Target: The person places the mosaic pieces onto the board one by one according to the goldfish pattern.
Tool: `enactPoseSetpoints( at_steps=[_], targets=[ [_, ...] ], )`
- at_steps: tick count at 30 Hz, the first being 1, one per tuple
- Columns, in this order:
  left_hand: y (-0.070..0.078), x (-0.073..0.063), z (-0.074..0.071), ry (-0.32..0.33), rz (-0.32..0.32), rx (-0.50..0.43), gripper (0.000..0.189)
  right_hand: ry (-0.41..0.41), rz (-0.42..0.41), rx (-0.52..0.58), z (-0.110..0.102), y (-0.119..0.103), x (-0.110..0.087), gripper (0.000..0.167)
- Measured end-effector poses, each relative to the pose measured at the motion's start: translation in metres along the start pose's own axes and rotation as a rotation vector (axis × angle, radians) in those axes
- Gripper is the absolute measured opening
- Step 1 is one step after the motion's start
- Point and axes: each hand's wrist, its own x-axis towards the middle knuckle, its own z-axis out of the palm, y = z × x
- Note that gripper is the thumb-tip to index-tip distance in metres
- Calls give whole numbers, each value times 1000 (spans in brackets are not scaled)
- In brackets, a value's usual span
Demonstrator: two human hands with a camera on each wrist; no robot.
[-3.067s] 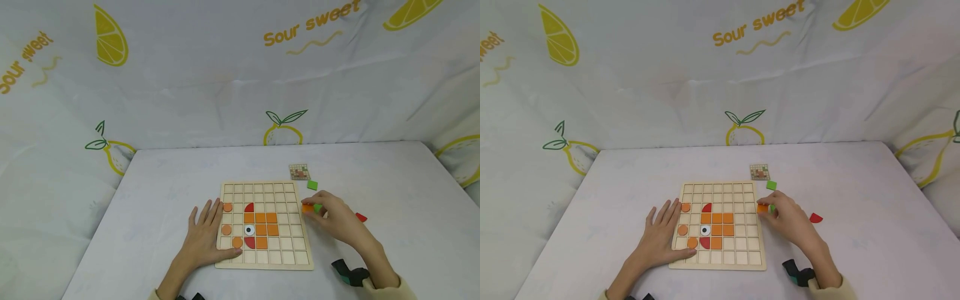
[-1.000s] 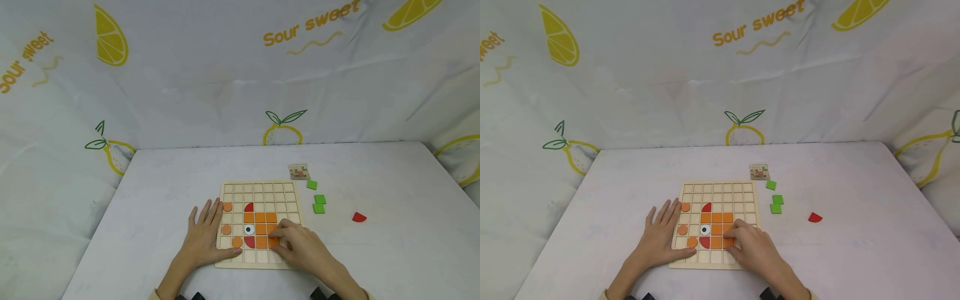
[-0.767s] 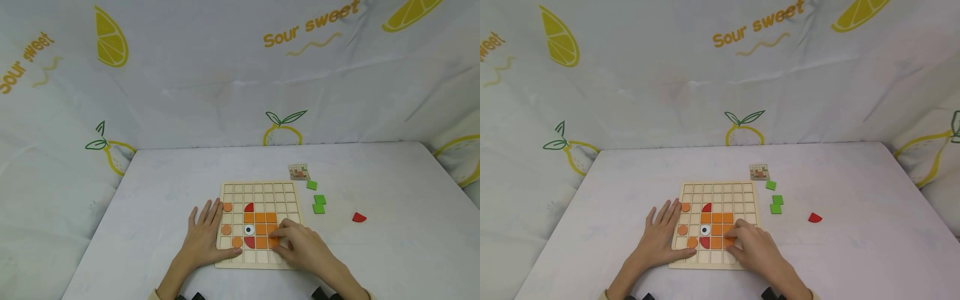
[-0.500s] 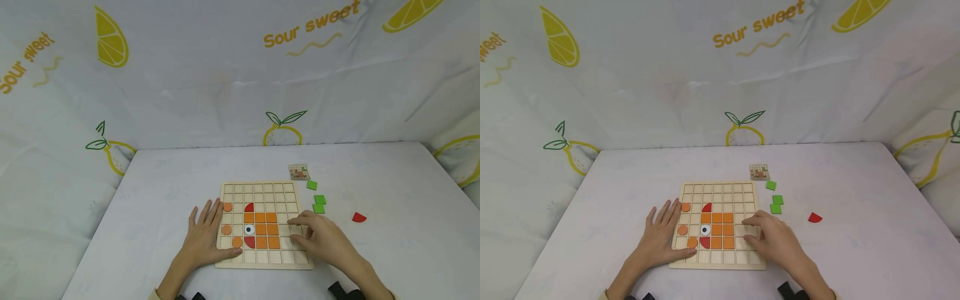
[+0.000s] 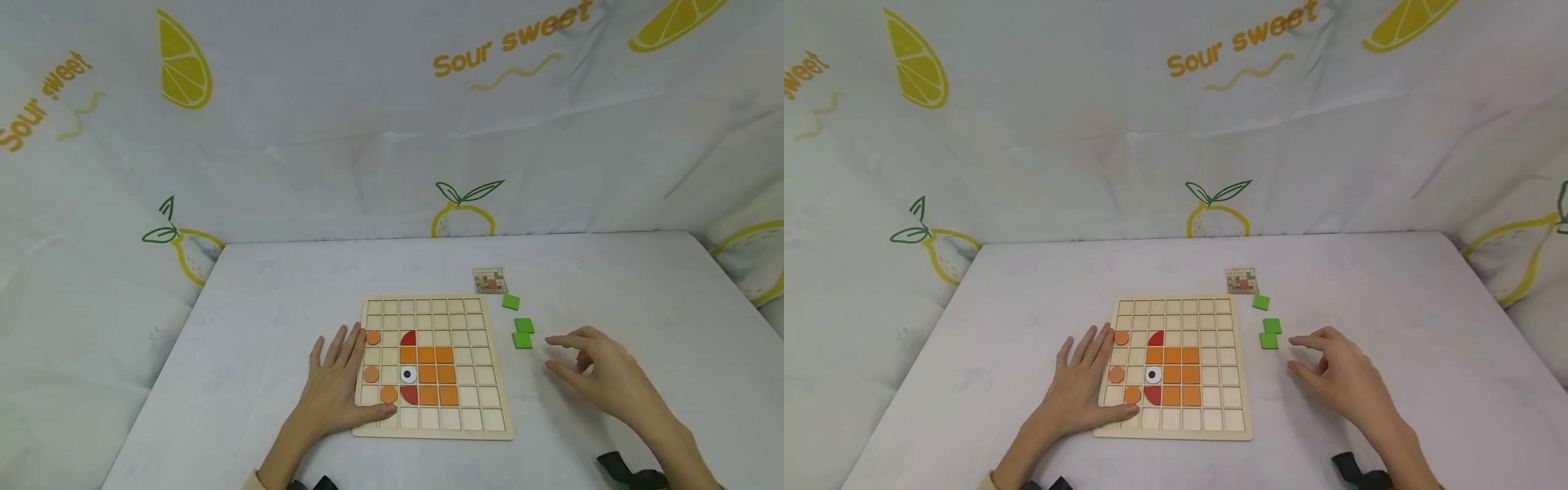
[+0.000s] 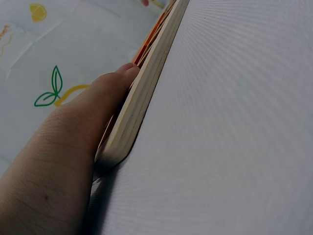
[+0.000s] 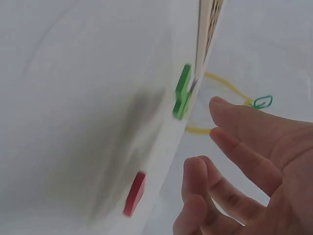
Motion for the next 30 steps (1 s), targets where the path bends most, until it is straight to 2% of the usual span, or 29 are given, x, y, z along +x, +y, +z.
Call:
enactPoseSetpoints(
  at_steps=[3, 8, 12, 16, 30],
  targets=[
    [0, 0, 0, -6, -5, 5, 133, -4, 57, -23, -4, 12, -1, 38],
    [1, 1, -1, -3, -7, 3, 133, -74, 182, -59, -12, 30, -1, 41],
    [1, 1, 0, -3, -8, 10, 133, -118, 240, -68, -16, 40, 0, 44],
    [1, 1, 0, -1, -12, 12, 133, -152, 262, -66, -17, 44, 2, 49],
    [1, 0, -1, -6, -16, 4, 133, -173, 249, -67, -13, 47, 9, 37]
  ],
)
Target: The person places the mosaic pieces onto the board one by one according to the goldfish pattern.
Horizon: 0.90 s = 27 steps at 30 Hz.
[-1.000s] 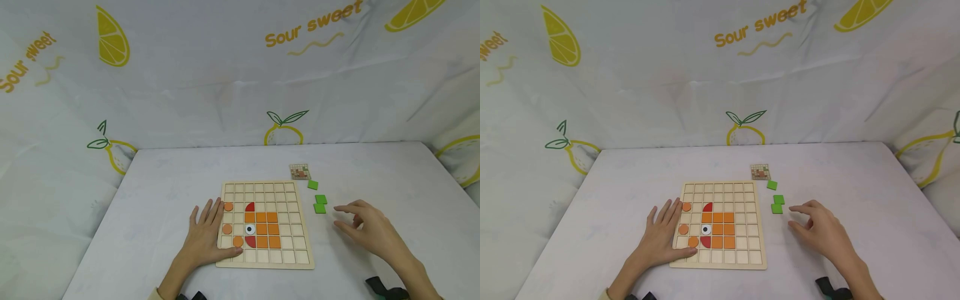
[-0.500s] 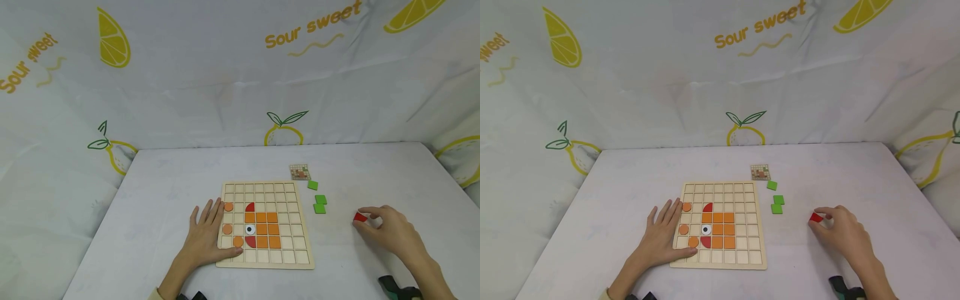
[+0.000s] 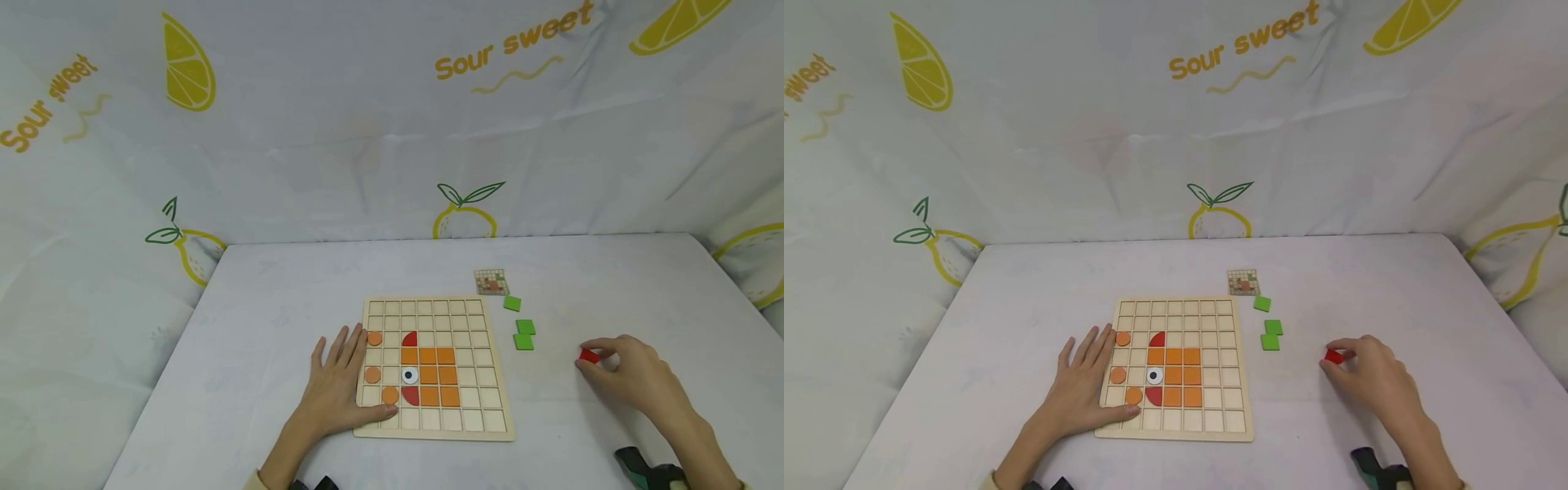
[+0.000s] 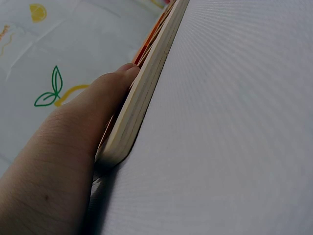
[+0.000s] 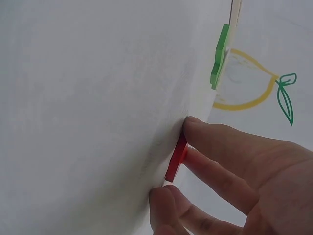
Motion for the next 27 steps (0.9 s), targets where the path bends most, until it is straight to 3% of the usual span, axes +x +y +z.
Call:
enactPoseSetpoints(
  at_steps=[11, 16, 27],
  targets=[
    [0, 0, 0, 5, 2, 5, 132, 4, -29, 12, 0, -8, -1, 34],
    [0, 0, 0, 3, 4, -1, 132, 33, -62, 13, 1, -26, -7, 36],
    [0, 0, 0, 2, 6, 3, 132, 110, -224, 54, 4, -70, -24, 31]
  ],
)
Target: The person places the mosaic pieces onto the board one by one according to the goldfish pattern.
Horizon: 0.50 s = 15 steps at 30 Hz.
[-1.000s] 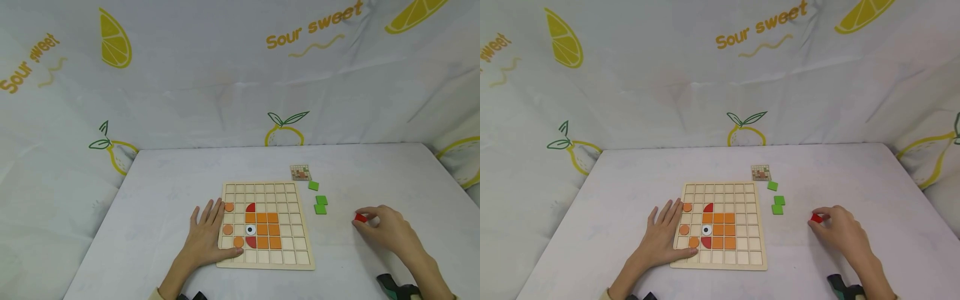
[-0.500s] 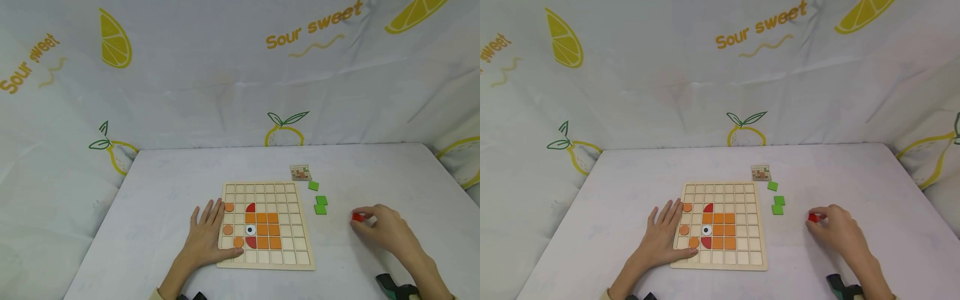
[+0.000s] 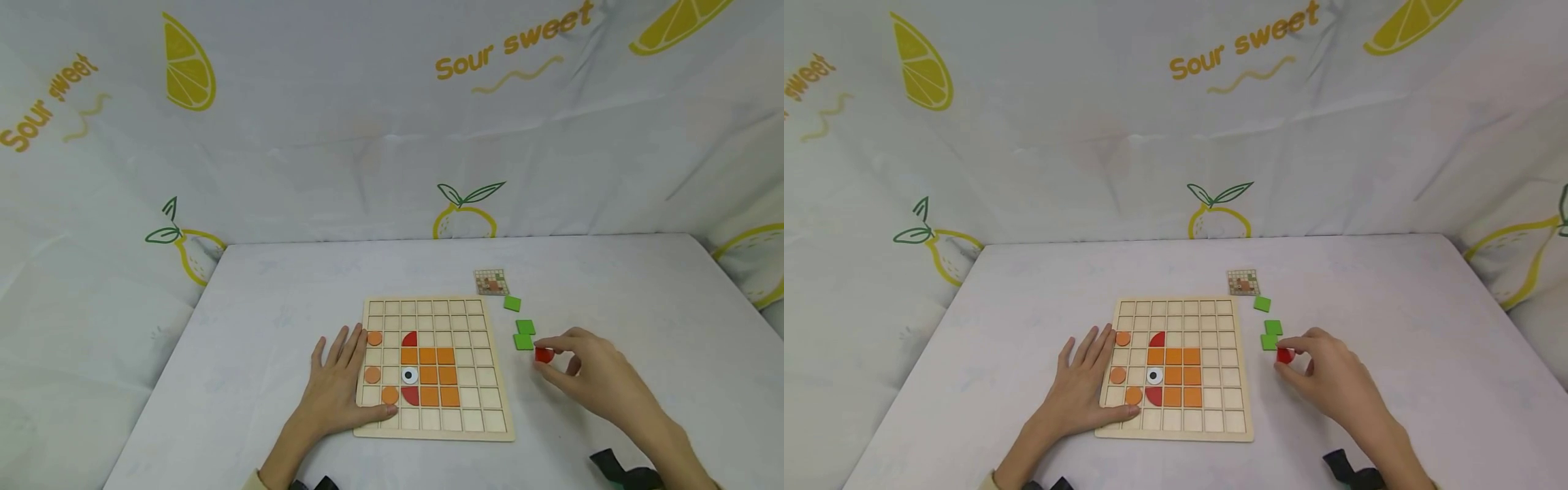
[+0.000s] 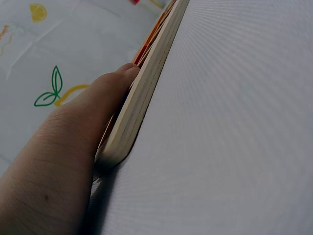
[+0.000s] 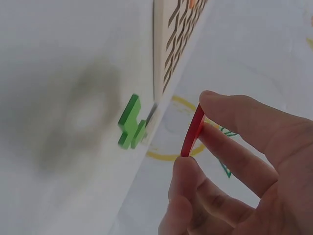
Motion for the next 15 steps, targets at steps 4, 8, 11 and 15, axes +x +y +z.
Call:
enactPoseSetpoints(
  at_steps=[4, 8, 11, 15],
  targets=[
    [0, 0, 1, 4, 1, 7, 133, 2, -54, 17, 4, -16, -1, 30],
    [-1, 0, 1, 12, 4, 13, 132, -18, -90, 32, 10, -30, -2, 31],
    [-1, 1, 1, 15, 6, 16, 132, -39, -112, 42, 16, -41, -4, 30],
    [-2, 1, 2, 11, 5, 19, 132, -75, -142, 58, 26, -56, -6, 26]
  ],
)
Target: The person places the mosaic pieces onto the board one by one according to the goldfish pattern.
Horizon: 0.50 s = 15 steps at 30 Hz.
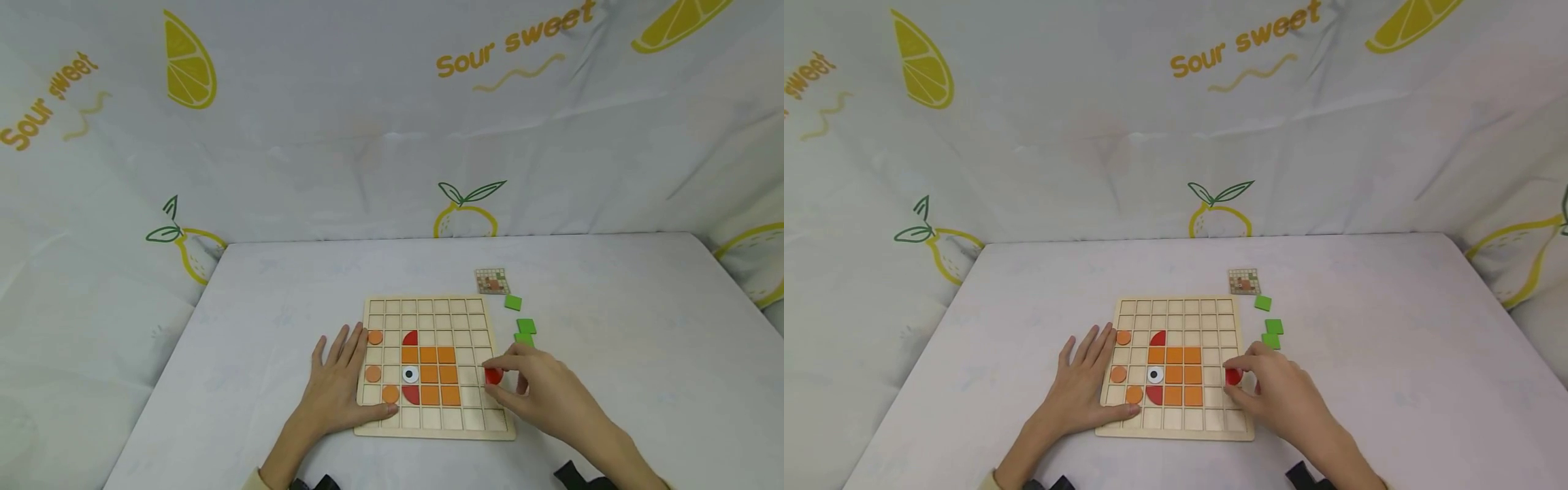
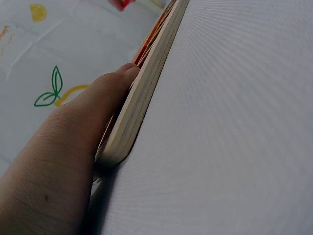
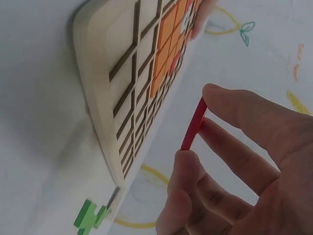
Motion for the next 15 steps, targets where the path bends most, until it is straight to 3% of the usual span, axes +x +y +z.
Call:
enactPoseSetpoints(
  at_steps=[7, 15],
  targets=[
    [0, 0, 1, 4, -1, -10, 133, -100, -10, 32, 17, -14, 1, 25],
    [1, -1, -1, -3, -1, -16, 132, -145, 20, 7, 30, -17, 4, 25]
  ],
)
